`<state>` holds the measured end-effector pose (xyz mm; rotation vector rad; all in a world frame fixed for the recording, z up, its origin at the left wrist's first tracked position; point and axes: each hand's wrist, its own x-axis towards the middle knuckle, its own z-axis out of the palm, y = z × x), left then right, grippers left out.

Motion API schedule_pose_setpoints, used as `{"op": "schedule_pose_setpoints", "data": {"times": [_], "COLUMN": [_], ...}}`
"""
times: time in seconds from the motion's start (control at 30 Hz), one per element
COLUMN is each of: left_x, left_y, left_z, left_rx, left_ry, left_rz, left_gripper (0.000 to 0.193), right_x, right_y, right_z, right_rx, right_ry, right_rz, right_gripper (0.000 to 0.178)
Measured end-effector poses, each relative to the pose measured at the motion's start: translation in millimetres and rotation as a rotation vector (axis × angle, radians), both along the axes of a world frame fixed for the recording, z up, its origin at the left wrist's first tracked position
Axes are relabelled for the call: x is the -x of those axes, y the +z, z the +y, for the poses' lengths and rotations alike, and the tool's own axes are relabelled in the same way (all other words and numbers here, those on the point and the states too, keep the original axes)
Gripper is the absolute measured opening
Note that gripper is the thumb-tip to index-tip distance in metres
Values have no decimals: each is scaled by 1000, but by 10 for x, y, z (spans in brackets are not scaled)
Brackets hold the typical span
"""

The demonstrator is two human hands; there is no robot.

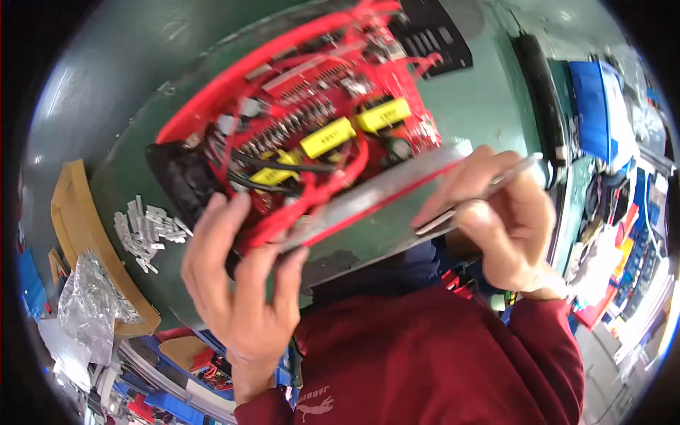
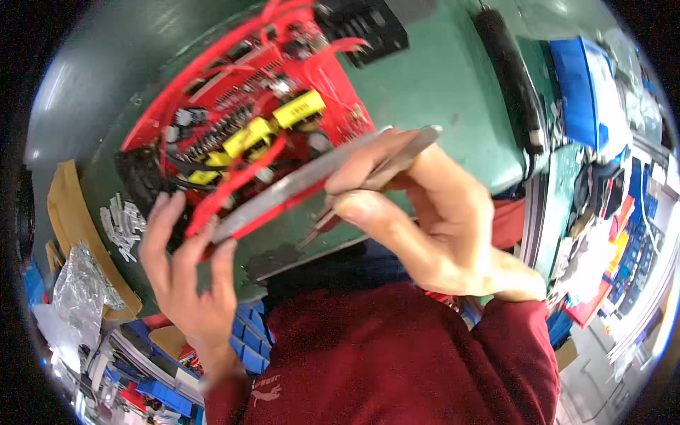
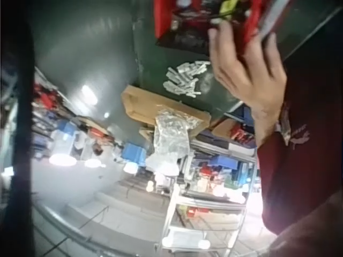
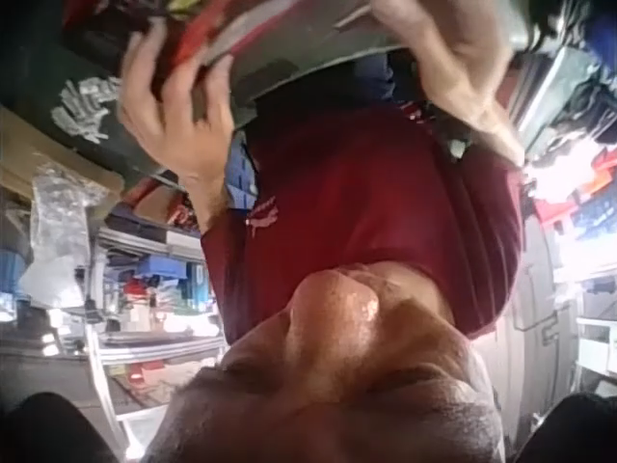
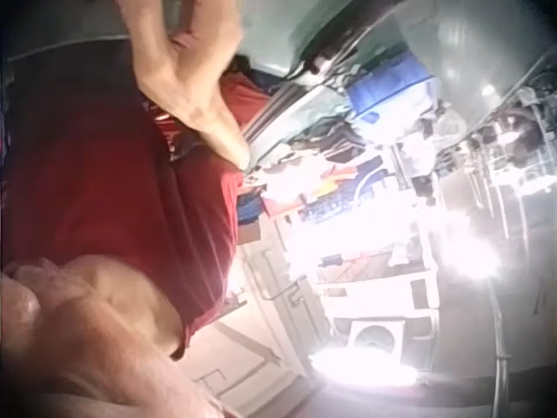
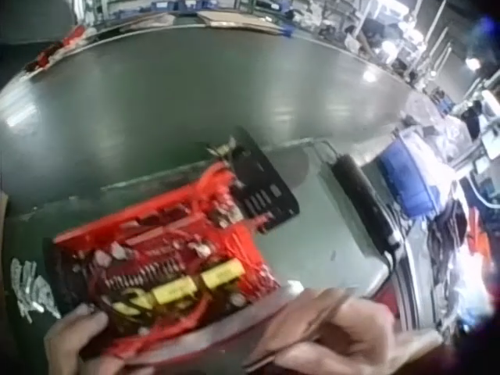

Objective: Assembling and wiring an electronic power component on a factory production line.

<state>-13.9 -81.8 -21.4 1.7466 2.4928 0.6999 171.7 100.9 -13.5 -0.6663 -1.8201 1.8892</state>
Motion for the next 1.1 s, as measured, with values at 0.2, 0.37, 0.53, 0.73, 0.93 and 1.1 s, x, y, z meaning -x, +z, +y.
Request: {"op": "schedule_pose_setpoints", "data": {"times": [0.2, 0.37, 0.53, 0.73, 0.93, 1.1], "left_x": [-41, -61, -97, -73, -81, -88], "left_y": [42, -48, -66, -113, -117, -101], "left_z": [35, 19, -25, 8, -4, 1], "left_rx": [-90, -88, -120, -167, -199, -178], "left_ry": [-19, -26, -2, -22, -12, -30], "left_rz": [7, 39, 38, 10, 7, 24], "left_gripper": [21, 18, 17, 17, 17, 17], "right_x": [33, 157, 165, 217, 112, -364], "right_y": [-404, -556, -548, -555, -492, -471], "right_z": [-616, -737, -782, -819, -748, -429], "right_rx": [346, 379, 462, 497, 513, 205], "right_ry": [-366, -486, -439, -467, -341, -584], "right_rz": [95, 157, 136, 177, 82, 33], "right_gripper": [17, 19, 21, 20, 19, 17]}}
